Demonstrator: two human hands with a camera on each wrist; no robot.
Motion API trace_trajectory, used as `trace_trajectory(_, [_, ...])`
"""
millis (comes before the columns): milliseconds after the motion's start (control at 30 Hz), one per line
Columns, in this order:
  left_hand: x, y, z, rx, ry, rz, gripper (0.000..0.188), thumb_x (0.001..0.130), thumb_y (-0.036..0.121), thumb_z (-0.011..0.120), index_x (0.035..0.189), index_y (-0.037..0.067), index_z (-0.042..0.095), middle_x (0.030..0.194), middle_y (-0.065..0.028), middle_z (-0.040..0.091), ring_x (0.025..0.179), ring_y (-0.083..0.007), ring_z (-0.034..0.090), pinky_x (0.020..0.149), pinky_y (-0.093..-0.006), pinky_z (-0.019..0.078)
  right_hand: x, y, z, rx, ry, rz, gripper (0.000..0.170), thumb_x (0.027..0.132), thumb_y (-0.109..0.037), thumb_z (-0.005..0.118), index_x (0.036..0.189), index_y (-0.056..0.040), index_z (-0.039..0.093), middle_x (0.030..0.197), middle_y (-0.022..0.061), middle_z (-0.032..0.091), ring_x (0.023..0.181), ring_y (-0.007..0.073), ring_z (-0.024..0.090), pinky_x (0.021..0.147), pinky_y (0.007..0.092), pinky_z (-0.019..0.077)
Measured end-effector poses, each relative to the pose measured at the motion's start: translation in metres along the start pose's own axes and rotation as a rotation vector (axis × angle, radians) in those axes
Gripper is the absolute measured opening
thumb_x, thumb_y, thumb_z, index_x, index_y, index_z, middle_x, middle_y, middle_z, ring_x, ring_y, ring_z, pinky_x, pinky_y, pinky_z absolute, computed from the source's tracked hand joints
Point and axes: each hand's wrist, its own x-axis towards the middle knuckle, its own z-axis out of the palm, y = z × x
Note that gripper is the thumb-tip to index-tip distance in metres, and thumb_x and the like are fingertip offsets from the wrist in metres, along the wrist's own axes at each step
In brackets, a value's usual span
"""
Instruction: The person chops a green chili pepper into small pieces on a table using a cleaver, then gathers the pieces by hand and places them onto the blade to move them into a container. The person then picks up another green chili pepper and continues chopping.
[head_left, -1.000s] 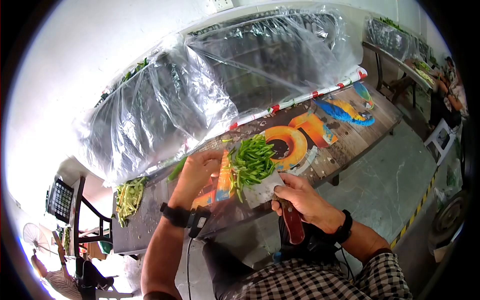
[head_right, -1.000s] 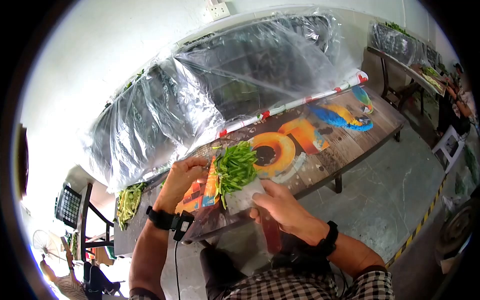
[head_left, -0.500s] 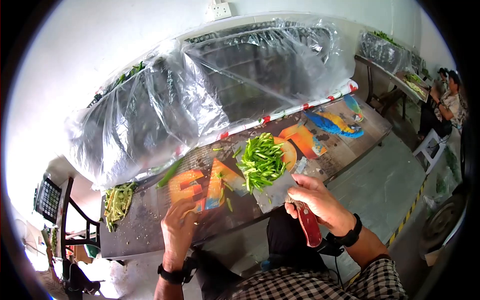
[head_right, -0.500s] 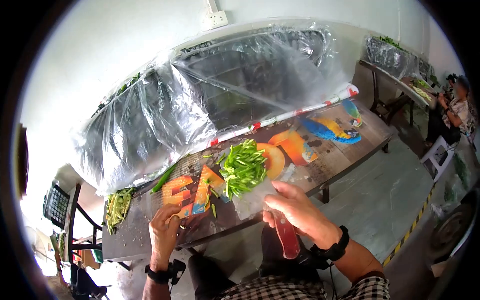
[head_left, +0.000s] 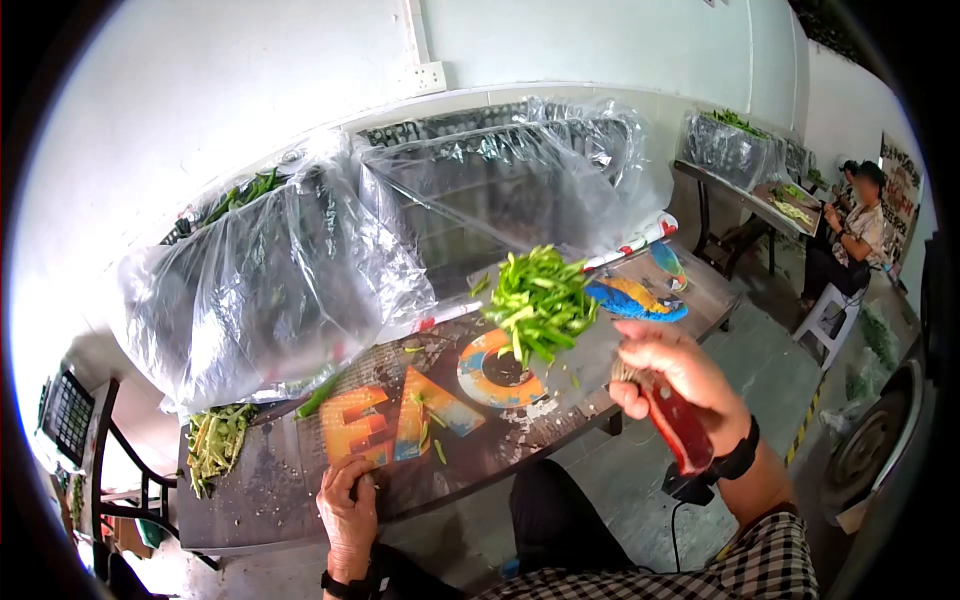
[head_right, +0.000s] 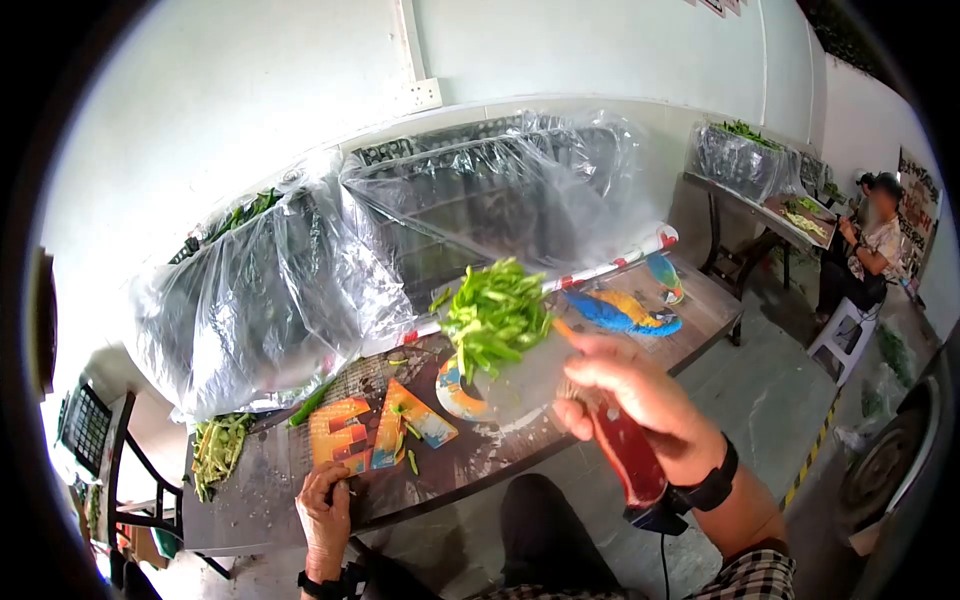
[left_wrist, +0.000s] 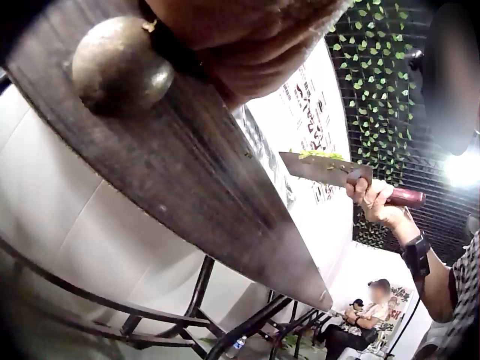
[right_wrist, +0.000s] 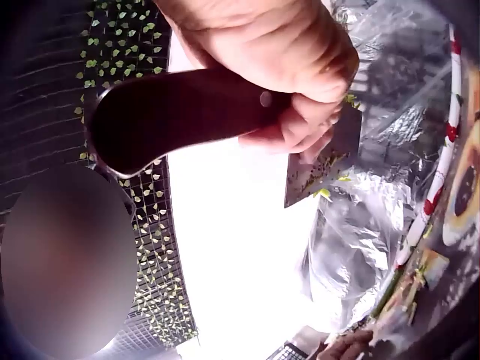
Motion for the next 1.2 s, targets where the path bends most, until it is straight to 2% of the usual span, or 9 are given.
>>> trace_trajectory(167, [0.000,-0.001,0.000,0.023,-0.020,0.010,0.016,0.077,-0.003,0.063,0.092,0.001,0.067,0.100,-0.0132,0.069,0.094,-0.0335,0.064,0.085,-0.0399,0.0506,0.006,-0.053,0.017,-0.066,0.226,-0.087,0.019,0.097,-0.016,0.057,0.108,-0.0007,0.059,0.087,0.0091,0.061,0.068,0.0146,0.057,0.059,0.0254,0.0456])
trace_trajectory(267, [-0.001,-0.003,0.001,0.036,-0.031,0.019,0.016,0.075,-0.002,0.064,0.090,0.002,0.068,0.100,-0.0125,0.068,0.095,-0.0336,0.063,0.087,-0.0407,0.0495,0.020,-0.087,0.000,-0.032,0.092,-0.145,0.028,0.096,-0.019,0.063,0.116,0.0003,0.059,0.094,0.0130,0.063,0.074,0.0131,0.061,0.069,0.0218,0.0513])
trace_trajectory(400, [-0.001,-0.003,0.001,0.031,-0.042,0.039,0.015,0.075,-0.001,0.065,0.089,0.003,0.068,0.097,-0.0124,0.068,0.093,-0.0335,0.063,0.086,-0.0419,0.0491,0.073,-0.143,0.004,-0.010,-0.180,-0.126,0.042,0.097,-0.017,0.057,0.118,0.0177,0.050,0.090,0.0101,0.062,0.070,0.0126,0.062,0.057,0.0207,0.0524])
trace_trajectory(500, [0.002,-0.004,0.001,0.016,-0.034,0.095,0.014,0.074,-0.001,0.064,0.088,0.002,0.067,0.095,-0.0140,0.068,0.091,-0.0347,0.064,0.083,-0.0413,0.0504,0.127,-0.184,0.021,-0.019,-0.294,-0.037,0.038,0.096,-0.014,0.056,0.118,0.0158,0.048,0.089,0.0125,0.060,0.069,0.0150,0.062,0.055,0.0221,0.0538])
trace_trajectory(667, [-0.001,0.005,-0.009,-0.008,-0.058,0.062,0.016,0.085,0.008,0.068,0.100,0.005,0.071,0.104,-0.0141,0.070,0.101,-0.0319,0.065,0.096,-0.0432,0.0472,0.233,-0.209,0.068,-0.298,-0.041,-0.358,0.023,0.087,-0.009,0.065,0.100,0.0040,0.052,0.091,0.0208,0.059,0.072,0.0270,0.063,0.056,0.0341,0.0551])
trace_trajectory(867, [0.003,0.009,-0.011,-0.014,-0.022,0.014,0.013,0.083,0.006,0.068,0.096,0.003,0.069,0.099,-0.0146,0.069,0.093,-0.0344,0.064,0.085,-0.0417,0.0509,0.288,-0.208,0.122,-1.027,0.372,-0.398,0.014,0.083,-0.009,0.061,0.089,0.0038,0.059,0.069,0.0132,0.062,0.055,0.0203,0.063,0.046,0.0316,0.0472])
trace_trajectory(967, [0.003,0.008,-0.010,-0.002,-0.032,0.036,0.014,0.083,0.006,0.068,0.096,0.003,0.069,0.099,-0.0145,0.069,0.092,-0.0343,0.064,0.086,-0.0429,0.0504,0.293,-0.205,0.111,-1.204,0.310,-0.559,0.013,0.082,-0.006,0.058,0.087,0.0062,0.058,0.071,0.0137,0.061,0.056,0.0193,0.063,0.047,0.0321,0.0464])
trace_trajectory(1133, [0.004,-0.004,0.001,0.003,0.018,0.085,0.014,0.078,0.003,0.065,0.092,0.003,0.067,0.096,-0.0148,0.069,0.090,-0.0350,0.065,0.084,-0.0423,0.0507,0.257,-0.179,0.089,-0.978,0.147,-0.757,0.060,0.087,-0.007,0.057,0.140,0.0148,0.039,0.089,0.0142,0.065,0.063,0.0129,0.061,0.053,0.0272,0.0470])
trace_trajectory(1200, [0.002,-0.011,0.004,-0.012,0.021,0.094,0.014,0.076,-0.001,0.063,0.089,0.003,0.066,0.094,-0.0146,0.069,0.088,-0.0358,0.065,0.081,-0.0414,0.0512,0.219,-0.155,0.065,-0.832,0.091,-0.740,0.062,0.090,-0.008,0.056,0.144,0.0114,0.035,0.088,0.0127,0.064,0.061,0.0128,0.059,0.055,0.0262,0.0471])
